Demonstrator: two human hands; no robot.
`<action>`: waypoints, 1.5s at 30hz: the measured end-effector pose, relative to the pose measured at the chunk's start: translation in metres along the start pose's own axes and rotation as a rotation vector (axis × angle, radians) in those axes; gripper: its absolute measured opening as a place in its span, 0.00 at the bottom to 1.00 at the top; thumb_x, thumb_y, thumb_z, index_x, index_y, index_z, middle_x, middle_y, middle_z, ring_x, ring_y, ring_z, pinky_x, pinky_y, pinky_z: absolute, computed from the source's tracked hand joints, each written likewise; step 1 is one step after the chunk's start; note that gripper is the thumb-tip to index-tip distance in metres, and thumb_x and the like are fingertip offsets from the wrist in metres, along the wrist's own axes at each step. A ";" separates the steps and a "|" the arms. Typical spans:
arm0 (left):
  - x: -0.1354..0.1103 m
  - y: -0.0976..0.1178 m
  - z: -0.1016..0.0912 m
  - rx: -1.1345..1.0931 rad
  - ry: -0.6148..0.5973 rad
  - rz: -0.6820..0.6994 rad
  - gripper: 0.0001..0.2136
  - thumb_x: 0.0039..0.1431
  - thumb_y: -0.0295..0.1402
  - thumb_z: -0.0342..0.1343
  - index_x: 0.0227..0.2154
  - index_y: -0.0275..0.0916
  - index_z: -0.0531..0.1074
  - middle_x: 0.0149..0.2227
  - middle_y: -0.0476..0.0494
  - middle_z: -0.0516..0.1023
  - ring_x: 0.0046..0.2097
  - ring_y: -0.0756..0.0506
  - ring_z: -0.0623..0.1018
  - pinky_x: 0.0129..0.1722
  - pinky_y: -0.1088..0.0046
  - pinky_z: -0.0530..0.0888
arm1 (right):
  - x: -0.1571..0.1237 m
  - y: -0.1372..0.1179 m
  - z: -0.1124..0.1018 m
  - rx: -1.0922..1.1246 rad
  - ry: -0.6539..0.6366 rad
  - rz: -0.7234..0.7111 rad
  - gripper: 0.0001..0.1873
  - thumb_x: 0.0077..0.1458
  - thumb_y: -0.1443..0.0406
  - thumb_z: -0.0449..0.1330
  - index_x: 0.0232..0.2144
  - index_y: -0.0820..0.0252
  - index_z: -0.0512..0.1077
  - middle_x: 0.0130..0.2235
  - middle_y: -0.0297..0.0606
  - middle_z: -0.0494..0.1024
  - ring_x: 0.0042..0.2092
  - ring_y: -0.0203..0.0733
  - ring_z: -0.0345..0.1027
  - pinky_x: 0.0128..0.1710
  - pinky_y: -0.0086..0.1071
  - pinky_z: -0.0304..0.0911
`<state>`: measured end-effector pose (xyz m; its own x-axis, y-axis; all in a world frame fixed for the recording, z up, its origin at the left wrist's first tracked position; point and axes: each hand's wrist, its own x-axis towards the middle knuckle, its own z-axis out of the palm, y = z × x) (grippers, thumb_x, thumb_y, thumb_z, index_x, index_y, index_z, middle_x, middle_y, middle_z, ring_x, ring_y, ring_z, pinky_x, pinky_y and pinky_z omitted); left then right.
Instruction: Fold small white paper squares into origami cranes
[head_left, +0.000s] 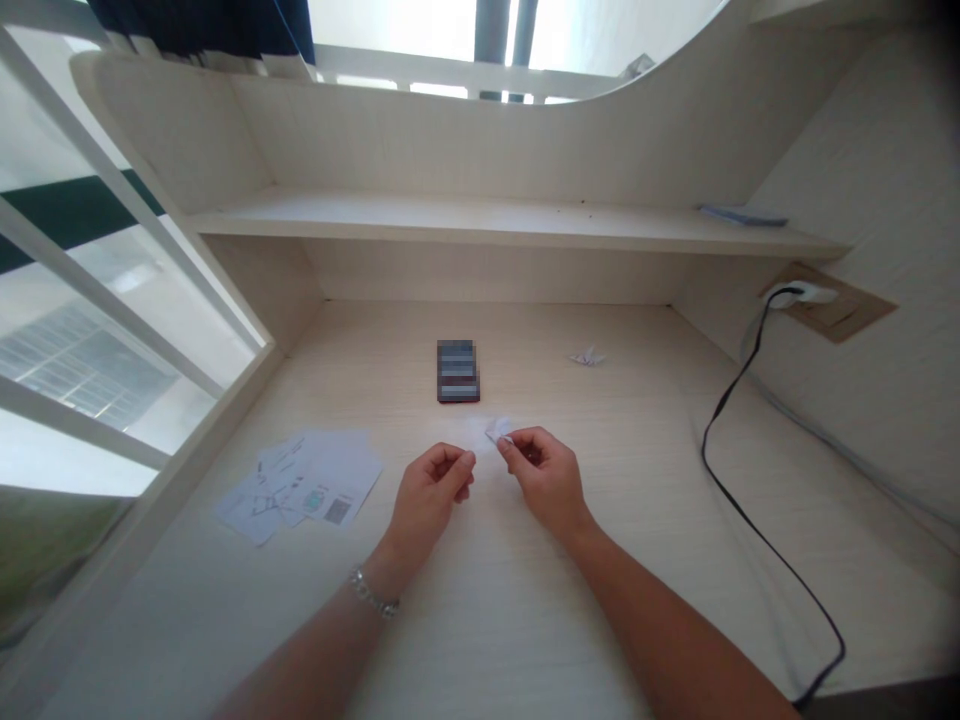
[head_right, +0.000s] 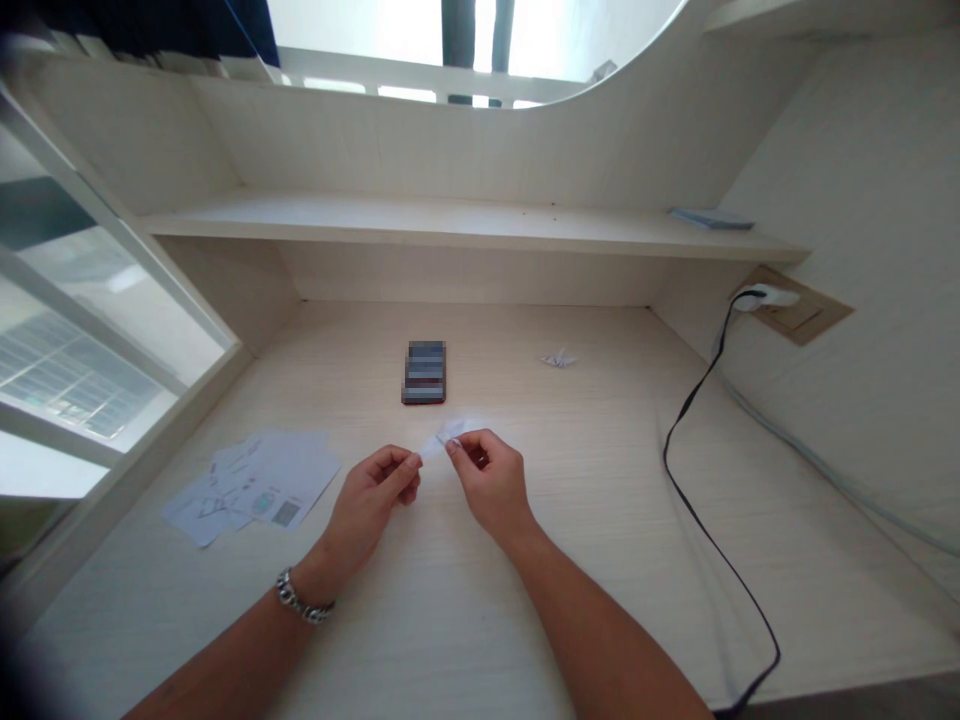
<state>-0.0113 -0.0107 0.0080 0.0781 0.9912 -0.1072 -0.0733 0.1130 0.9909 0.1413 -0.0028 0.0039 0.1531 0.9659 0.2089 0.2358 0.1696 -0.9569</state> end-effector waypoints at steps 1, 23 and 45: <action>0.000 0.000 0.000 0.008 0.001 0.005 0.10 0.51 0.38 0.56 0.26 0.36 0.68 0.22 0.51 0.69 0.23 0.52 0.67 0.24 0.76 0.63 | 0.002 0.001 -0.001 -0.008 0.014 0.002 0.08 0.48 0.59 0.60 0.27 0.59 0.72 0.23 0.34 0.72 0.23 0.35 0.61 0.24 0.29 0.57; -0.004 0.006 -0.001 0.491 -0.187 0.073 0.14 0.50 0.45 0.51 0.23 0.38 0.71 0.23 0.47 0.73 0.27 0.46 0.71 0.28 0.73 0.67 | 0.113 0.066 -0.119 -0.642 0.580 0.297 0.12 0.47 0.58 0.57 0.31 0.57 0.75 0.34 0.41 0.78 0.38 0.45 0.70 0.37 0.34 0.61; -0.002 0.005 0.001 0.720 -0.286 0.077 0.15 0.55 0.43 0.46 0.26 0.39 0.70 0.26 0.47 0.73 0.29 0.46 0.71 0.29 0.73 0.67 | 0.135 0.070 -0.106 -0.933 0.452 0.434 0.15 0.54 0.55 0.51 0.38 0.50 0.73 0.39 0.40 0.76 0.41 0.47 0.69 0.37 0.37 0.62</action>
<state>-0.0107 -0.0127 0.0133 0.3594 0.9269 -0.1079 0.5675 -0.1253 0.8138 0.2801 0.1188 -0.0139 0.6858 0.7160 0.1302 0.6753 -0.5595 -0.4806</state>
